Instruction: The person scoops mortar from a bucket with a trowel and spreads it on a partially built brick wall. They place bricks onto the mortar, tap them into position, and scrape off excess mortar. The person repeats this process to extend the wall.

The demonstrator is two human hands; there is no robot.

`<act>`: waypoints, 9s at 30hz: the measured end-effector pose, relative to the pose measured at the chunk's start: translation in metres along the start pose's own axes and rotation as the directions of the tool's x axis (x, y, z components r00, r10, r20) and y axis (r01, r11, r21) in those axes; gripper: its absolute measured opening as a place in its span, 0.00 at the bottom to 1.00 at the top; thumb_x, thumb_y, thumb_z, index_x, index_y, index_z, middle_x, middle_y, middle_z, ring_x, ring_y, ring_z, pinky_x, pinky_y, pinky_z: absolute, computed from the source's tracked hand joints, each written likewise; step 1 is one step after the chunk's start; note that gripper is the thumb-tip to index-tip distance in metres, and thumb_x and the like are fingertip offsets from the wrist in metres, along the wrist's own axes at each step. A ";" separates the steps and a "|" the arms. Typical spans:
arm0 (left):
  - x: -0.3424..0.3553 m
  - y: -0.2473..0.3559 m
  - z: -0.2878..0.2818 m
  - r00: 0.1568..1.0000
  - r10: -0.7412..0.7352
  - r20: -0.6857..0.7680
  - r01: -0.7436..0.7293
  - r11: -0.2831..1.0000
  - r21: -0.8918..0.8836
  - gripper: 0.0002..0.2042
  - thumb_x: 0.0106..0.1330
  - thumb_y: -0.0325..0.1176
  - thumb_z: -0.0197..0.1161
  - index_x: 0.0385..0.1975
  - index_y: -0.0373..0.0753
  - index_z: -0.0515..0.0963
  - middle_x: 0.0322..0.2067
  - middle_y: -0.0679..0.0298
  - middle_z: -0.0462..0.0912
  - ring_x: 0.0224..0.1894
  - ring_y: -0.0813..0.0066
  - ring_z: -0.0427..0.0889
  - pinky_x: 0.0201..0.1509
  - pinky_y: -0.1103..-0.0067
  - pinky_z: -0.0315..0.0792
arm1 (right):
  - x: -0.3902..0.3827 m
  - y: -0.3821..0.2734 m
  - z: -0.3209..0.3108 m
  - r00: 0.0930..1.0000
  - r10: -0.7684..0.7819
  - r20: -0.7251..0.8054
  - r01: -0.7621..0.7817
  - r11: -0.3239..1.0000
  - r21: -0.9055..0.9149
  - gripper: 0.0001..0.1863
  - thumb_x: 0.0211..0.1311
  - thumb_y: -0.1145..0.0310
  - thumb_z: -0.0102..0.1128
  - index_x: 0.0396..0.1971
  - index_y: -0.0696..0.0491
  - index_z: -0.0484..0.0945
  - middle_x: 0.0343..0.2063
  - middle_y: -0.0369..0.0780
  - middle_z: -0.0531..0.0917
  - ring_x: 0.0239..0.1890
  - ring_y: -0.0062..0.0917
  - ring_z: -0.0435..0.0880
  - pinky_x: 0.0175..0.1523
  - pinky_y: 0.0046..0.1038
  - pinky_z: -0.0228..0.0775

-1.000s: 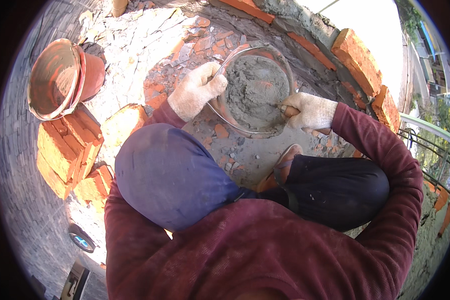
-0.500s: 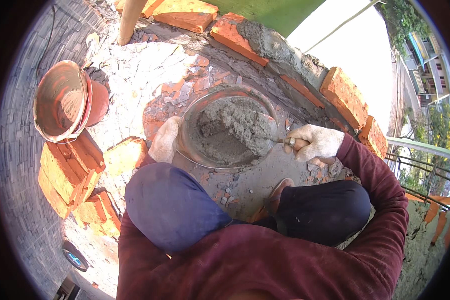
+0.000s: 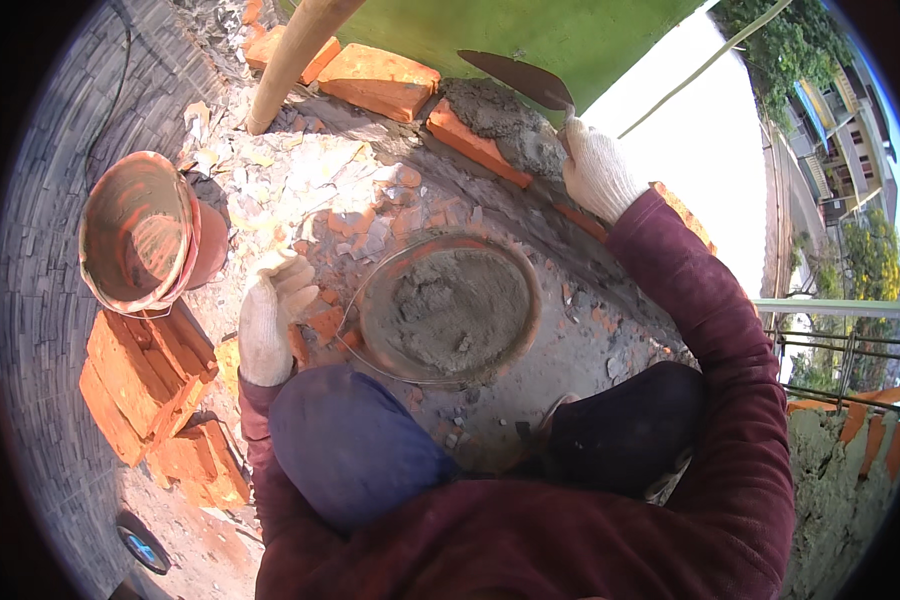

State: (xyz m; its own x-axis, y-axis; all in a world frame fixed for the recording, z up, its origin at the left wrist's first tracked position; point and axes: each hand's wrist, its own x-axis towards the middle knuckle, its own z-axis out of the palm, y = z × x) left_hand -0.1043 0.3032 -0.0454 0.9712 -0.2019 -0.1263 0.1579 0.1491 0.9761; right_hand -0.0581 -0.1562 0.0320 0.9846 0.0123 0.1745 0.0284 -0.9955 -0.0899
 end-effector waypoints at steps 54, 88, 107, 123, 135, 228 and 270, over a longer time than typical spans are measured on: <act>-0.008 -0.069 0.033 0.901 -0.400 0.167 0.415 0.908 -0.063 0.16 0.83 0.40 0.51 0.51 0.33 0.79 0.47 0.65 0.83 0.51 0.77 0.78 0.59 0.76 0.70 | -0.029 -0.021 -0.045 0.762 0.052 0.646 -0.280 0.925 0.255 0.18 0.75 0.57 0.51 0.41 0.58 0.78 0.26 0.40 0.81 0.23 0.27 0.83 0.27 0.31 0.74; 0.021 -0.049 0.086 0.884 -0.182 0.430 0.040 0.947 0.317 0.13 0.83 0.41 0.54 0.37 0.40 0.74 0.31 0.77 0.70 0.36 0.88 0.68 0.41 0.85 0.65 | -0.138 -0.021 -0.020 0.793 -0.170 0.585 0.354 0.910 -0.216 0.17 0.58 0.74 0.66 0.47 0.63 0.78 0.31 0.46 0.87 0.36 0.40 0.92 0.36 0.38 0.85; 0.028 -0.060 0.089 0.842 -0.154 0.517 0.064 0.980 0.188 0.12 0.83 0.41 0.56 0.44 0.37 0.77 0.34 0.75 0.72 0.39 0.87 0.69 0.46 0.82 0.69 | -0.130 -0.013 0.001 0.551 -0.198 0.810 -0.004 0.971 0.240 0.09 0.54 0.75 0.60 0.36 0.60 0.79 0.30 0.53 0.85 0.38 0.51 0.87 0.43 0.48 0.77; 0.011 -0.083 0.045 0.939 -0.173 0.298 0.139 0.982 0.131 0.20 0.86 0.48 0.46 0.46 0.37 0.77 0.37 0.71 0.76 0.42 0.82 0.72 0.50 0.78 0.71 | -0.136 0.000 -0.005 0.334 -0.371 0.867 -0.565 0.657 0.499 0.19 0.60 0.73 0.66 0.52 0.56 0.79 0.22 0.29 0.74 0.18 0.14 0.78 0.21 0.21 0.75; -0.005 -0.116 0.019 0.940 -0.288 0.185 0.280 0.958 0.070 0.22 0.86 0.48 0.44 0.55 0.34 0.77 0.49 0.64 0.81 0.53 0.76 0.76 0.62 0.74 0.69 | 0.030 -0.049 -0.047 0.952 -0.013 0.305 -0.014 0.996 0.087 0.16 0.61 0.67 0.60 0.43 0.64 0.74 0.24 0.49 0.80 0.31 0.46 0.86 0.41 0.46 0.77; -0.031 -0.042 -0.033 0.984 -0.177 0.014 0.151 0.876 0.457 0.19 0.80 0.37 0.55 0.64 0.33 0.73 0.52 0.55 0.80 0.51 0.70 0.80 0.59 0.71 0.74 | -0.112 0.042 -0.172 0.766 0.489 0.417 -0.622 0.727 0.291 0.18 0.76 0.57 0.57 0.52 0.58 0.79 0.23 0.31 0.75 0.16 0.12 0.72 0.20 0.18 0.65; -0.007 -0.069 0.012 0.853 -0.274 0.444 0.275 0.959 0.064 0.32 0.86 0.50 0.41 0.78 0.30 0.58 0.72 0.53 0.70 0.72 0.62 0.70 0.75 0.66 0.66 | -0.083 -0.022 -0.102 0.775 0.126 0.619 -0.494 0.731 0.470 0.16 0.68 0.66 0.63 0.48 0.63 0.80 0.19 0.31 0.75 0.13 0.12 0.75 0.17 0.19 0.68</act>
State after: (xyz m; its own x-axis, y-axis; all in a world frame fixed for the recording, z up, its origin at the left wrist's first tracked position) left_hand -0.1241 0.2828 -0.1096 0.7057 -0.6433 -0.2969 0.4074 0.0256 0.9129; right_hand -0.1583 -0.1449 0.1196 0.8737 -0.0578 -0.4829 -0.3845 -0.6901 -0.6131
